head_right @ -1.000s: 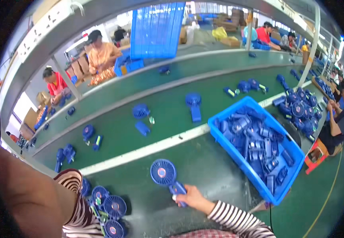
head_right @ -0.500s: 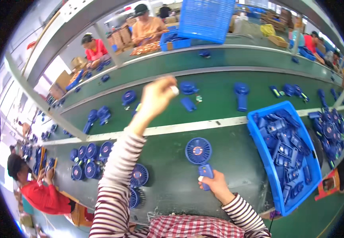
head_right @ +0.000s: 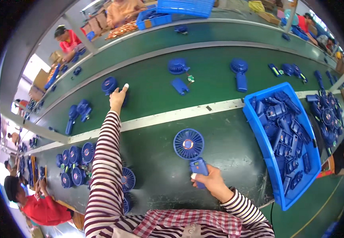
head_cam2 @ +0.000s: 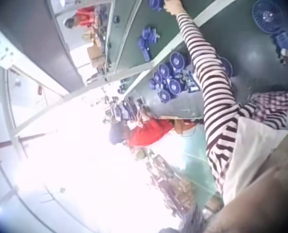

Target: The person assembles handheld electric fans by tucking wires and circuit boards into the handle casing, snapping on the cover pieces by hand, testing the fans, and placing them onto the conveyor belt.

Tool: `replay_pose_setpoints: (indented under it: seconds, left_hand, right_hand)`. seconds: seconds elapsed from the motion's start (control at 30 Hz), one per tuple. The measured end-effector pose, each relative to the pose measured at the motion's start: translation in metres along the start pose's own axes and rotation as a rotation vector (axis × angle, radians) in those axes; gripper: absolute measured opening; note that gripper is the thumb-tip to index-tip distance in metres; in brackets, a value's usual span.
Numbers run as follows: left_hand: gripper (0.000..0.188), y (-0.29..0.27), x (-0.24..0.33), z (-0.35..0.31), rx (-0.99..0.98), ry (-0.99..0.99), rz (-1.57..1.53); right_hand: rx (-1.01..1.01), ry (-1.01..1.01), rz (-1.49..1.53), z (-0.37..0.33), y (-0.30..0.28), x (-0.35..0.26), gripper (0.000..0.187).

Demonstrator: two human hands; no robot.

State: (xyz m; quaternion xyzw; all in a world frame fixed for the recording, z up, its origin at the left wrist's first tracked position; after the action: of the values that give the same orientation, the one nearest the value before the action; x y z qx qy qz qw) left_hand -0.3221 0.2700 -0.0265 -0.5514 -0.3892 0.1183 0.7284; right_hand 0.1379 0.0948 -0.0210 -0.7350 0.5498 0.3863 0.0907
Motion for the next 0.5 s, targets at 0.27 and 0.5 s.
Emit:
replay_pose_setpoints:
  seconds: [0.27, 0.5]
  left_hand:
    - [0.078, 0.069, 0.198, -0.085, -0.167, 0.314, -0.043]
    - [0.072, 0.097, 0.264, -0.130, -0.171, 0.389, 0.099]
  right_hand:
    - [0.027, 0.001, -0.012, -0.002, 0.001, 0.000, 0.025]
    - [-0.019, -0.016, -0.021, -0.003, 0.004, 0.000, 0.026]
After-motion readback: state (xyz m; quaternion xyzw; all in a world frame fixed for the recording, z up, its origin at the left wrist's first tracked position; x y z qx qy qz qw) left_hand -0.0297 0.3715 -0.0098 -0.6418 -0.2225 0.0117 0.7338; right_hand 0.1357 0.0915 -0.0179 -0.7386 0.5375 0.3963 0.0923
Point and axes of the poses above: each hand's wrist, its own z-axis towards the middle knuckle, its own y-axis out of the palm, x = y × z, the point moved 2 cm from there along z, towards the middle knuckle, and after that the axes turned 12 degrees about y, right-handed, at the moved point
